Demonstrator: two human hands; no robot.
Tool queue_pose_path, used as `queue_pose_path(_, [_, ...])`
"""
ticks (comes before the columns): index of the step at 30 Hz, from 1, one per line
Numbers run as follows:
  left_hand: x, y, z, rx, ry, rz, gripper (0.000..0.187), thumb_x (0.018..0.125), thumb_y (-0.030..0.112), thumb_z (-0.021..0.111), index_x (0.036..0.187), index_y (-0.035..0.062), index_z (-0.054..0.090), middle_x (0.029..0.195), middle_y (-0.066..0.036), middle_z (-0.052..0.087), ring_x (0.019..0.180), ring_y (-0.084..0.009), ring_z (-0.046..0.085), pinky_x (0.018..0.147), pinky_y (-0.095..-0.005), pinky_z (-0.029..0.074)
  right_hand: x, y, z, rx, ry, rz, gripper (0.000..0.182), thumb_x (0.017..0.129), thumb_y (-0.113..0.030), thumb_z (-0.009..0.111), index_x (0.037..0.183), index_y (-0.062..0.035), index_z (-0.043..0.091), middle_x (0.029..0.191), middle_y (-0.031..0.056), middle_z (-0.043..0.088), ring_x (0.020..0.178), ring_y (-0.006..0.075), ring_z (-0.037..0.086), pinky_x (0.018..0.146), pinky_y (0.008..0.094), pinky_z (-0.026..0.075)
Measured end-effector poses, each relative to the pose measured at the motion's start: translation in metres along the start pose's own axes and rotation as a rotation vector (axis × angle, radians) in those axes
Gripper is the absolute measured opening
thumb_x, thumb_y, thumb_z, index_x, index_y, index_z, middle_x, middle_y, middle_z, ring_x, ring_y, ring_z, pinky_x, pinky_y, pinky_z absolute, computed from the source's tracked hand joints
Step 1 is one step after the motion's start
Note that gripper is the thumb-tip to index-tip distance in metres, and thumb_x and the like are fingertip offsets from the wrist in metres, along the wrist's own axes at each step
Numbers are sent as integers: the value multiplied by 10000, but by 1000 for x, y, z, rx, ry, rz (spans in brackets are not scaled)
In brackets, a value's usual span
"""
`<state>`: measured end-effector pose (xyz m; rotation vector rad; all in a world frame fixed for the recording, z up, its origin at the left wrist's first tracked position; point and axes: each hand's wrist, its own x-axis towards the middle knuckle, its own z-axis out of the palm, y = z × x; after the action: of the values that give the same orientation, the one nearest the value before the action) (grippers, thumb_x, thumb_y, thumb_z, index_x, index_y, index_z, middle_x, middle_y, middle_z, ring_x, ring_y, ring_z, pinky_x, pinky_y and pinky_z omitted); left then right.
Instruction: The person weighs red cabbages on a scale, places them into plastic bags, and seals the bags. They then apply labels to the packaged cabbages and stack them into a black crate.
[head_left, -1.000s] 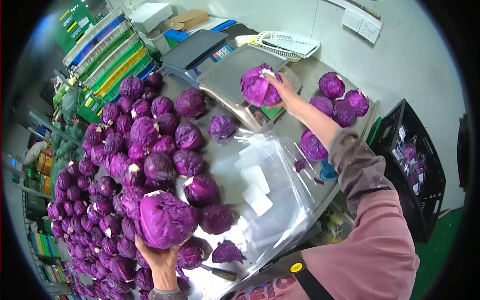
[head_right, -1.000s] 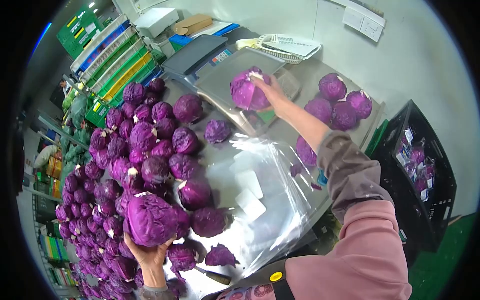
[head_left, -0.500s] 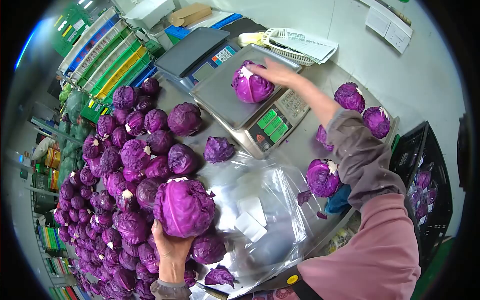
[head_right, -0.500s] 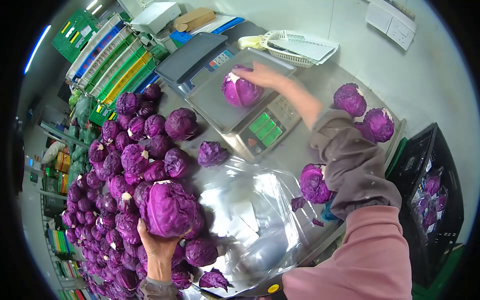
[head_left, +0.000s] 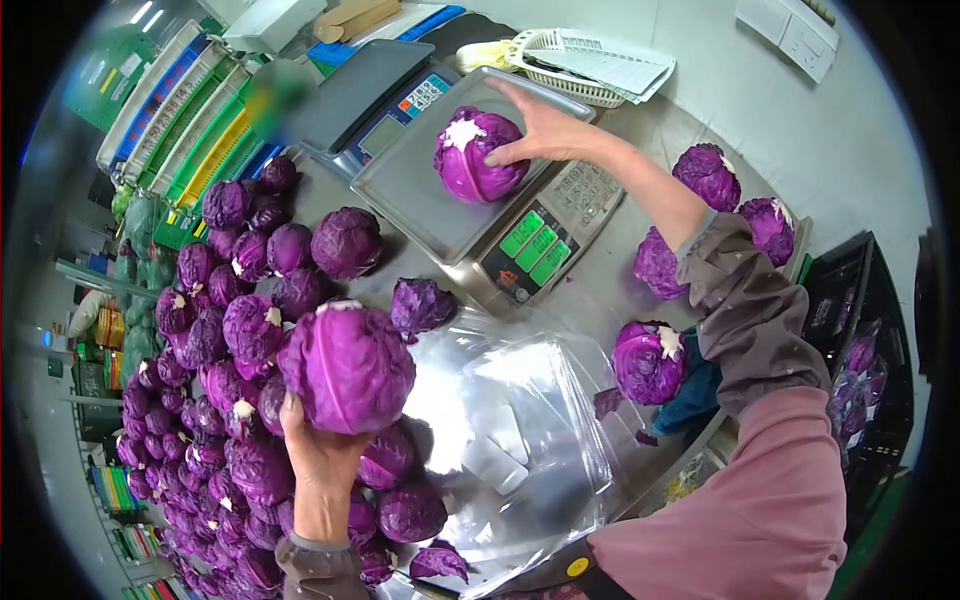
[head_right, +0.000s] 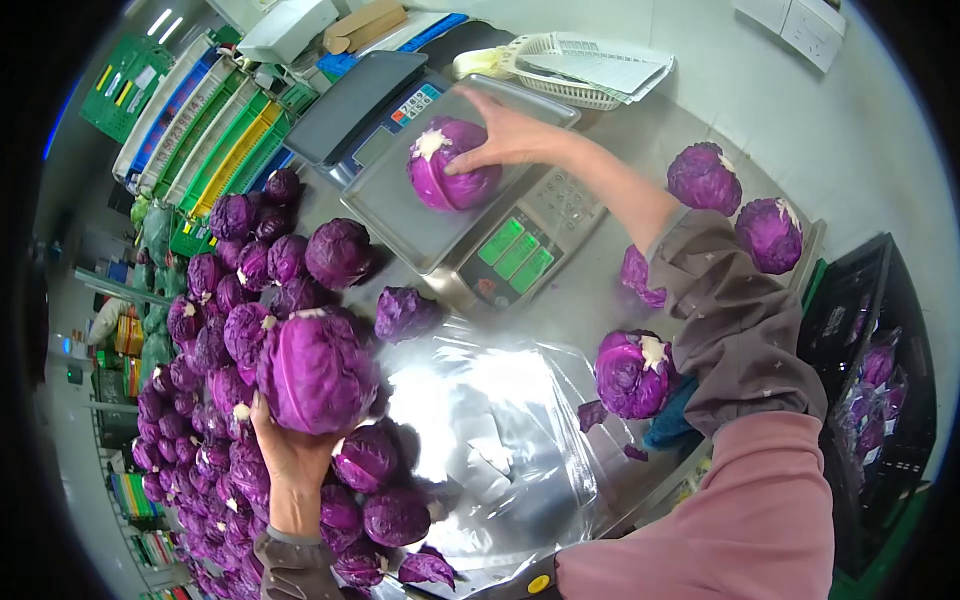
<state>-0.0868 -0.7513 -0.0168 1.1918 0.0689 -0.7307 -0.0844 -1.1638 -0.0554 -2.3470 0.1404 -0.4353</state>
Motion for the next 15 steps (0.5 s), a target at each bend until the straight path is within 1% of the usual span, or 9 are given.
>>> queue_pose_path(2, [21, 9, 18, 60, -102, 88, 797, 707, 528, 595, 1332, 149, 278, 1341, -111, 332, 1214, -338, 356, 909, -583, 353, 2, 2, 8, 79, -32, 31, 1064, 572, -500, 724, 1381, -103, 158, 1382, 227, 216, 1284, 344, 228, 1059, 386, 225])
queue_pose_path(6, [64, 19, 48, 109, -194, 107, 781, 713, 501, 604, 1329, 151, 276, 1329, -110, 354, 1194, -335, 387, 913, -552, 370, 4, 5, 24, 59, -28, -32, 1072, 545, -497, 750, 1361, -84, 191, 1362, 216, 250, 1265, 351, 255, 1052, 389, 238])
queue_pose_path(7, [75, 21, 55, 127, -224, 133, 771, 716, 491, 603, 1328, 154, 277, 1325, -109, 361, 1190, -337, 392, 915, -545, 372, 3, 7, 29, 63, 51, -73, 976, 567, -455, 759, 1318, -56, 280, 1301, 199, 357, 1209, 317, 353, 1023, 373, 288])
queue_pose_path(8, [89, 21, 58, 133, -226, 129, 771, 716, 491, 603, 1328, 154, 277, 1325, -109, 361, 1190, -337, 392, 915, -545, 372, 3, 8, 31, 67, 55, -68, 976, 567, -455, 759, 1318, -56, 280, 1301, 199, 357, 1209, 317, 353, 1023, 373, 288])
queue_pose_path(10, [122, 17, 62, 184, -254, 229, 725, 734, 424, 615, 1317, 146, 286, 1290, -110, 390, 1160, -320, 426, 881, -534, 408, 2, 10, 31, 294, 102, 29, 863, 600, -403, 758, 1266, -29, 357, 1214, 176, 461, 1136, 269, 442, 979, 350, 344])
queue_pose_path(11, [134, 15, 72, 246, -217, 306, 741, 723, 371, 637, 1307, 108, 265, 1254, -121, 393, 1124, -299, 455, 849, -499, 449, 2, 9, 29, 352, 158, 134, 795, 616, -367, 761, 1236, -23, 402, 1136, 164, 521, 1074, 229, 494, 934, 319, 388])
queue_pose_path(12, [144, 10, 84, 308, -180, 380, 760, 712, 318, 659, 1298, 69, 245, 1217, -132, 395, 1088, -277, 485, 816, -465, 490, -2, 6, 25, 356, 155, 141, 795, 616, -367, 761, 1236, -23, 402, 1136, 164, 521, 1074, 229, 494, 934, 319, 388])
queue_pose_path(13, [150, 7, 95, 377, -161, 408, 772, 693, 276, 686, 1293, 48, 256, 1203, -165, 392, 1053, -256, 505, 794, -419, 499, -7, 2, 21, 507, 246, 251, 784, 623, -379, 753, 1230, -15, 415, 1128, 171, 525, 1044, 246, 515, 896, 336, 420])
queue_pose_path(15, [176, -8, 103, 683, -101, 600, 836, 640, 314, 734, 1279, 14, 284, 1185, -200, 394, 1058, -292, 482, 861, -381, 443, -19, 6, 12, 719, 329, 383, 777, 659, -410, 717, 1247, -10, 404, 1155, 189, 508, 1041, 295, 525, 831, 389, 471])
